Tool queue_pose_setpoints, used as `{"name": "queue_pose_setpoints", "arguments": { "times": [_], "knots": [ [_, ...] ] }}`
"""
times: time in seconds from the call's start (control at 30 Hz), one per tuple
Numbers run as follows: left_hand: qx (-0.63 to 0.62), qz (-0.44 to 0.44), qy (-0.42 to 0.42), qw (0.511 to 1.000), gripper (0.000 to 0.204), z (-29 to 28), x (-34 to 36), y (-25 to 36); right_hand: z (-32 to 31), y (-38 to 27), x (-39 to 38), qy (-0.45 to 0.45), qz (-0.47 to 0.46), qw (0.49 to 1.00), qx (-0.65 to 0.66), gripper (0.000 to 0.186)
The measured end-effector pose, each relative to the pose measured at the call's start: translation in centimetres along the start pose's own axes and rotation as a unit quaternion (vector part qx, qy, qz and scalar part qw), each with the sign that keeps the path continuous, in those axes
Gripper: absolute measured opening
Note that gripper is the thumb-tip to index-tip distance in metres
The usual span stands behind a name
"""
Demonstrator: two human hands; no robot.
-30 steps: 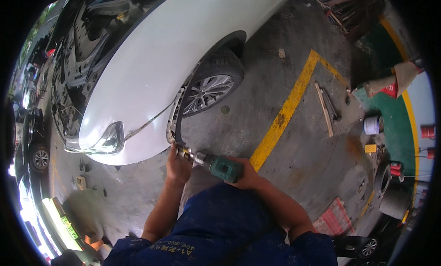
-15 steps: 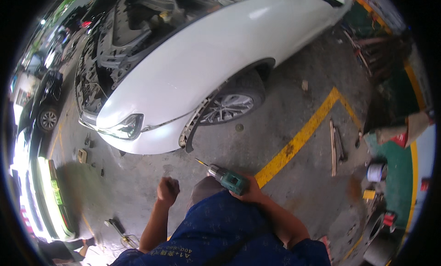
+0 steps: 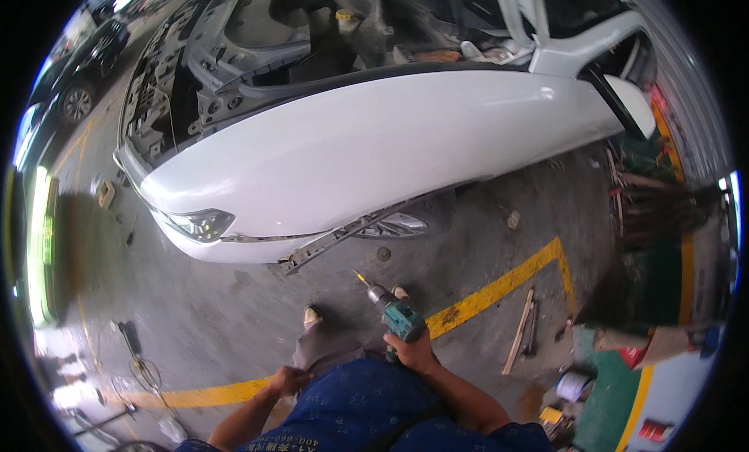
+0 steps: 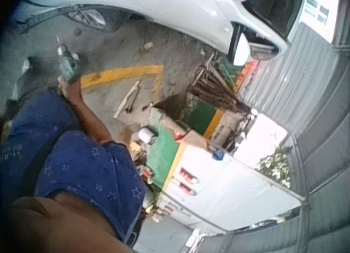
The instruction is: The person removes the front bumper of a white car using a screwdriver and a power drill. They pry off trim pieces, unscrew fasteners, and detach the bumper from the vehicle.
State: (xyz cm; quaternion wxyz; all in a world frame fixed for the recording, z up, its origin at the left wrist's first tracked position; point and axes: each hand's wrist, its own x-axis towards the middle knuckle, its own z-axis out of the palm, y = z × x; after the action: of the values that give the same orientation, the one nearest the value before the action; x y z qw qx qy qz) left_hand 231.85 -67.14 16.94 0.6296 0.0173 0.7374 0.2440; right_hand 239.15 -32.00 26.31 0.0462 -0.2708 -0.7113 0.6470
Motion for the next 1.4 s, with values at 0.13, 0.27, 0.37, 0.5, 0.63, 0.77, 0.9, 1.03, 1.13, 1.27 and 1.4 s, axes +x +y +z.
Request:
{"name": "queue_pose_setpoints", "arguments": {
  "times": [0.13,0.27,0.37,0.5,0.63,0.77,0.9,1.03,1.13,1.27,1.4],
  "knots": [
    [-0.058,0.060,-0.124,0.989,0.035,7.8,0.7,-0.3,-4.6,5.4,5.2,-0.097,0.052,0.994,0.013,0.038],
    [0.038,0.162,-0.087,0.982,0.034,12.7,9.4,3.3,-7.9,11.1,13.2,-0.225,0.161,0.957,-0.086,0.045],
    [-0.063,0.059,0.157,0.984,0.036,8.3,18.7,8.1,-6.4,17.8,18.8,-0.232,0.094,0.967,-0.056,0.037],
    [-0.244,0.150,0.444,0.849,0.035,0.7,35.1,7.5,-1.4,27.3,26.1,-0.236,0.067,0.969,-0.007,0.036],
    [-0.627,0.198,0.324,0.680,0.030,-4.6,43.0,9.4,8.6,38.8,32.6,-0.176,-0.026,0.978,0.109,0.035],
    [-0.680,0.407,0.346,0.502,0.044,-6.3,47.6,7.0,17.0,43.9,35.7,-0.181,0.003,0.945,0.272,0.024],
    [-0.556,0.501,0.446,0.490,0.036,-5.4,50.2,6.4,20.3,46.0,36.9,-0.198,-0.014,0.919,0.340,0.023],
    [-0.402,0.351,0.689,0.490,0.030,-4.2,51.3,5.4,20.1,43.6,37.0,-0.279,-0.131,0.860,0.408,0.038],
    [-0.377,0.331,0.715,0.487,0.039,-2.9,51.3,4.5,18.7,42.9,36.8,-0.333,-0.117,0.792,0.498,0.050],
    [-0.234,0.288,0.796,0.478,0.047,-1.7,51.0,4.0,17.3,41.6,37.1,-0.380,-0.110,0.739,0.545,0.059],
    [0.042,0.217,0.881,0.419,0.045,-0.4,50.4,5.2,16.4,40.9,38.6,-0.404,-0.144,0.736,0.524,0.064]
  ]
}}
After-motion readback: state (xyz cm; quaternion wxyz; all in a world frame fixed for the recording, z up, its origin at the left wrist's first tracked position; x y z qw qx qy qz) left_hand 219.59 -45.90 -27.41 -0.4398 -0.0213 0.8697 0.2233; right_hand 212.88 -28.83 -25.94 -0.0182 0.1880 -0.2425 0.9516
